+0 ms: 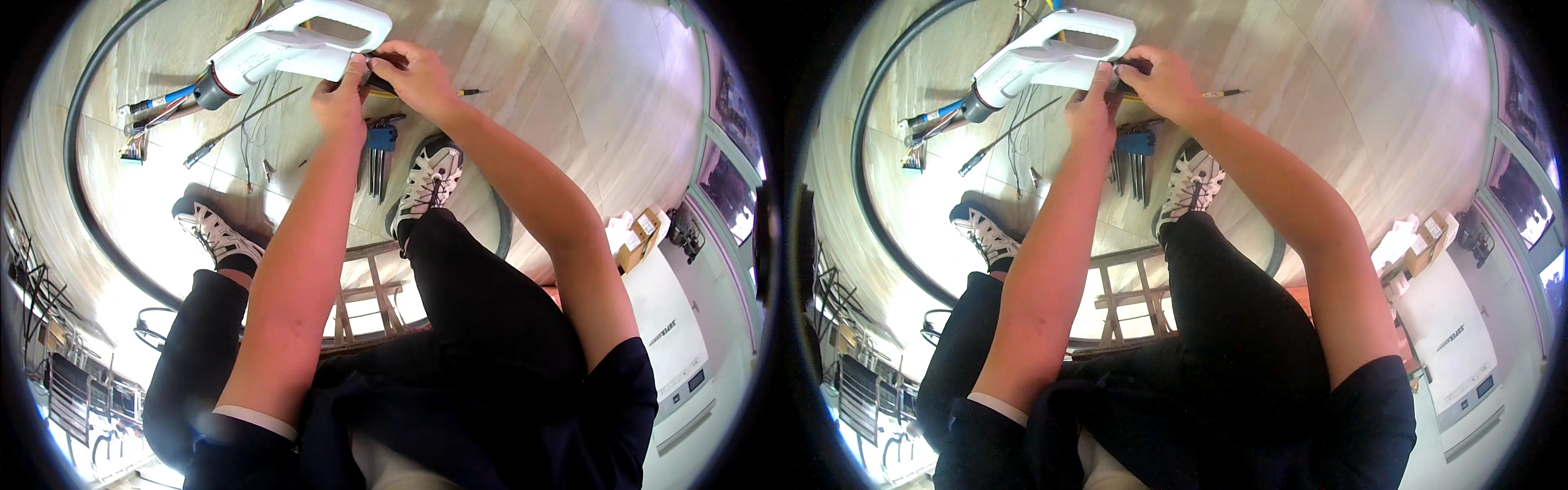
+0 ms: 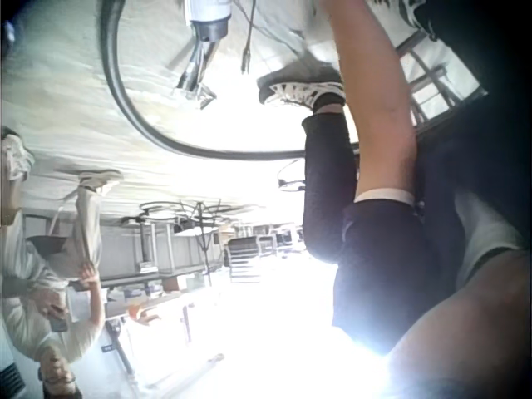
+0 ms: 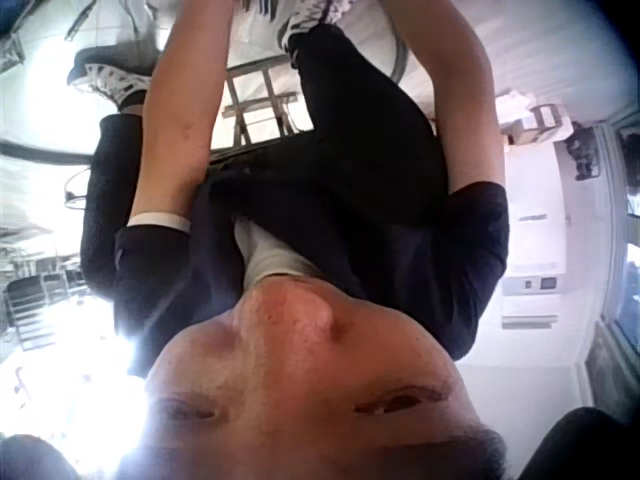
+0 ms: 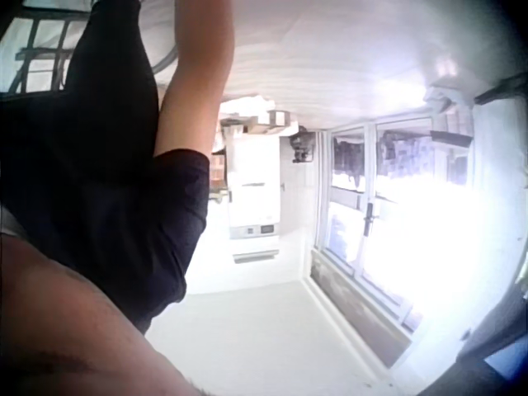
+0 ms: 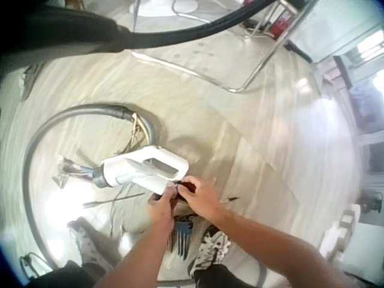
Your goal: The person disassembles an electric vehicle charging handle by hand and using a screwdriver to remove internal components.
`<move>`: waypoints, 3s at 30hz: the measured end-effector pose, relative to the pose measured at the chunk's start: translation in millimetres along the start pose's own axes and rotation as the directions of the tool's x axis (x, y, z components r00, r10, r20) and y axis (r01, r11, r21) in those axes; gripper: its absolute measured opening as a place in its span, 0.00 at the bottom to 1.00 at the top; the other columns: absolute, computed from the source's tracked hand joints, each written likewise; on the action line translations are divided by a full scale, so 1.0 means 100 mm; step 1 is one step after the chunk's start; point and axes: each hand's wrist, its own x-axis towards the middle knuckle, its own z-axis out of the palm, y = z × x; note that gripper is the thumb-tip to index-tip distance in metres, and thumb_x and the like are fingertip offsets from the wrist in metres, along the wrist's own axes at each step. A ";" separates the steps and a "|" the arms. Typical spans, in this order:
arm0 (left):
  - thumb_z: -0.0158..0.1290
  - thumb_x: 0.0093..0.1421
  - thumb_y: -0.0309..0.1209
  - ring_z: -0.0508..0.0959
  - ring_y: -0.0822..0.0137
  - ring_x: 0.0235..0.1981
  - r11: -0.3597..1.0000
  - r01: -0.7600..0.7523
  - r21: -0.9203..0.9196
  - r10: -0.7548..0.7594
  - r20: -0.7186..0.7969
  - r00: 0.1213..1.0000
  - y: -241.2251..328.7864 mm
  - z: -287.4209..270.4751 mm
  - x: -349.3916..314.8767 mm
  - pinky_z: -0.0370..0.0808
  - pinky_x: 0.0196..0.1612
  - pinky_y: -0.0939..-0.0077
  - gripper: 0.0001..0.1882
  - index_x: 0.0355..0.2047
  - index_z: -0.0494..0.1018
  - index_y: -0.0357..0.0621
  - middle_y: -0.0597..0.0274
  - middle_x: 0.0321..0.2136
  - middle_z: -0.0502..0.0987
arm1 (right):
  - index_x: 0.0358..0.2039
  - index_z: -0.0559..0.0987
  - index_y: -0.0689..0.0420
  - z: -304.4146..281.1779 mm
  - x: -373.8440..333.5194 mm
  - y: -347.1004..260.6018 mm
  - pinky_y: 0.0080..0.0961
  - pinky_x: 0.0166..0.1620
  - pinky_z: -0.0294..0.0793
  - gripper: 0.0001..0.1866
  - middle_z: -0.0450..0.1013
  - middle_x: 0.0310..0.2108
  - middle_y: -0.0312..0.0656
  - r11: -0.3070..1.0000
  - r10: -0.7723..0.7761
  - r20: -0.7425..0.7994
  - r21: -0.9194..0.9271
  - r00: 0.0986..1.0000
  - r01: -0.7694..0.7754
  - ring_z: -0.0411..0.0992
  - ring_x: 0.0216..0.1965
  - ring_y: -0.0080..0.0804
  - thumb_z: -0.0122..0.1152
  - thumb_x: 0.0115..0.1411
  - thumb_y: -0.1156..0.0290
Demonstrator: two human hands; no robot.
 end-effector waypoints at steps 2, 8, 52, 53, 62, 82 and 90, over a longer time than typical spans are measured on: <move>0.65 0.57 0.30 0.79 0.62 0.40 0.998 -0.030 -0.060 0.035 0.076 0.997 -0.01 -0.04 0.03 0.81 0.40 0.69 0.21 0.44 0.71 0.31 0.53 0.41 0.77 | 0.43 0.81 0.58 0.01 -0.03 0.00 0.29 0.44 0.76 0.18 0.80 0.37 0.46 1.000 -0.013 0.006 -0.006 1.000 0.013 0.78 0.38 0.34 0.67 0.56 0.62; 0.68 0.54 0.32 0.80 0.65 0.38 1.000 0.016 0.003 -0.016 -0.018 1.000 -0.03 0.01 0.00 0.79 0.39 0.72 0.22 0.42 0.72 0.31 0.55 0.40 0.78 | 0.45 0.79 0.59 -0.01 -0.05 0.11 0.31 0.46 0.76 0.22 0.79 0.38 0.48 0.996 -0.082 0.021 0.042 0.996 0.081 0.78 0.40 0.38 0.69 0.51 0.62; 0.61 0.60 0.32 0.77 0.59 0.46 0.997 0.077 0.010 -0.076 0.314 0.946 0.33 -0.06 -0.72 0.75 0.51 0.58 0.23 0.51 0.67 0.34 0.53 0.45 0.75 | 0.36 0.78 0.65 -0.73 -0.58 -0.54 0.30 0.27 0.73 0.27 0.74 0.20 0.44 0.959 0.258 0.500 -0.235 0.827 -0.158 0.74 0.20 0.33 0.71 0.45 0.55; 0.61 0.60 0.32 0.78 0.59 0.45 0.997 0.076 0.003 -0.073 0.299 0.951 0.32 -0.06 -0.72 0.76 0.50 0.59 0.23 0.51 0.67 0.34 0.53 0.45 0.75 | 0.37 0.78 0.66 -0.72 -0.59 -0.55 0.30 0.28 0.74 0.27 0.75 0.20 0.45 0.957 0.263 0.486 -0.242 0.833 -0.161 0.75 0.20 0.34 0.71 0.45 0.55; 0.63 0.58 0.33 0.78 0.61 0.43 0.989 -0.106 0.105 0.077 0.255 0.964 0.28 0.13 -0.75 0.80 0.42 0.67 0.24 0.51 0.68 0.36 0.56 0.45 0.75 | 0.40 0.78 0.66 -0.71 -0.55 -0.47 0.29 0.27 0.75 0.29 0.75 0.20 0.45 0.969 0.221 0.487 -0.206 0.845 -0.135 0.76 0.20 0.33 0.71 0.45 0.55; 0.59 0.61 0.39 0.73 0.61 0.50 0.993 -0.008 0.119 -0.031 0.321 0.947 0.27 0.02 -0.69 0.68 0.58 0.62 0.23 0.52 0.69 0.40 0.56 0.47 0.73 | 0.38 0.79 0.63 -0.62 -0.52 -0.43 0.34 0.30 0.77 0.24 0.77 0.25 0.48 0.949 0.232 0.466 -0.302 0.854 -0.093 0.79 0.26 0.40 0.68 0.44 0.58; 0.58 0.61 0.40 0.73 0.61 0.51 0.992 -0.012 0.128 -0.029 0.319 0.947 0.28 -0.01 -0.72 0.68 0.58 0.62 0.24 0.52 0.69 0.40 0.57 0.49 0.74 | 0.39 0.80 0.63 -0.50 -0.60 -0.42 0.36 0.36 0.77 0.26 0.78 0.28 0.50 0.942 0.197 0.389 -0.328 0.900 -0.065 0.79 0.32 0.43 0.68 0.43 0.58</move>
